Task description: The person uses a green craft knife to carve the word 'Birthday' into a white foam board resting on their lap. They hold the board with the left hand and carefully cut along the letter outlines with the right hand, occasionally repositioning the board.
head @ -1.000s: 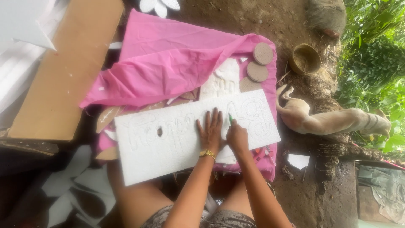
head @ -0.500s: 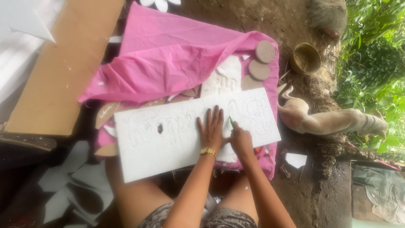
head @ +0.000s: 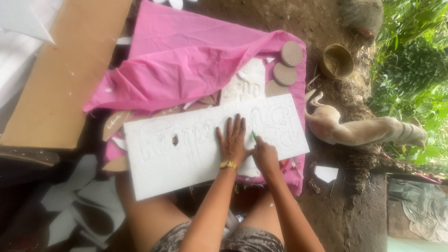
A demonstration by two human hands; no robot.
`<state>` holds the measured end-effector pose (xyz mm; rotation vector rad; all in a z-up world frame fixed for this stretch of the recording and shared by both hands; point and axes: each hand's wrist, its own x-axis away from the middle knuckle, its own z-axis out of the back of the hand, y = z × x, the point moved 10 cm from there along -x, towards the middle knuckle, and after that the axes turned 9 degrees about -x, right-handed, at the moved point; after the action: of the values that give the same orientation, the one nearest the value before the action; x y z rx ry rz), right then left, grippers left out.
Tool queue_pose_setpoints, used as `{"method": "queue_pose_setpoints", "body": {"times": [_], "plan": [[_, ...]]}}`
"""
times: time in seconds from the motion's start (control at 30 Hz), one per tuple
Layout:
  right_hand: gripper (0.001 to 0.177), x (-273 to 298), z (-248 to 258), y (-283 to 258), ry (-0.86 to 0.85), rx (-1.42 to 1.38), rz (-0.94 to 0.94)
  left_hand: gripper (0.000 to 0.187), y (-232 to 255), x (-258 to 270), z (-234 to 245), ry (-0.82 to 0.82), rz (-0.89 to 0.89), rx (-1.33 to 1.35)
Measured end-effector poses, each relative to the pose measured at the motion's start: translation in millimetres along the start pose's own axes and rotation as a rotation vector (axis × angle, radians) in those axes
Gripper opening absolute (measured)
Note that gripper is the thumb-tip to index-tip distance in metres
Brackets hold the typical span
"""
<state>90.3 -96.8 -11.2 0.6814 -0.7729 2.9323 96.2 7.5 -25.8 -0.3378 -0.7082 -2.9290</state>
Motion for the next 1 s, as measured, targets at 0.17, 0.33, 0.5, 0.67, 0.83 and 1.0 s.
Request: {"method": "queue_pose_setpoints", "body": {"times": [0.17,0.33,0.5,0.67,0.83,1.0], "plan": [[0.041,-1.9,-4.4,5.7,0.018,-0.060,-0.029,0.106,-2.8,-5.3,-10.6,-0.008,-0.003,-0.033],[0.036,-4.6,5.4,16.2,0.044,0.061,0.009,0.107,-0.2,-0.7,2.6,-0.010,0.002,-0.028],[0.035,4.2,56.7,-6.7,0.165,0.045,0.020,0.106,1.3,2.7,3.5,-0.014,0.005,-0.029],[0.039,-22.2,51.6,1.6,0.178,-0.058,0.007,0.109,2.5,0.9,5.3,-0.017,0.005,-0.050],[0.038,-24.0,45.1,-6.5,0.180,-0.041,0.000,0.109,2.3,3.9,5.2,-0.042,-0.002,-0.035],[0.036,-47.1,22.4,12.1,0.156,-0.039,-0.012,0.108,2.1,2.7,4.2,-0.046,-0.001,-0.018]]}}
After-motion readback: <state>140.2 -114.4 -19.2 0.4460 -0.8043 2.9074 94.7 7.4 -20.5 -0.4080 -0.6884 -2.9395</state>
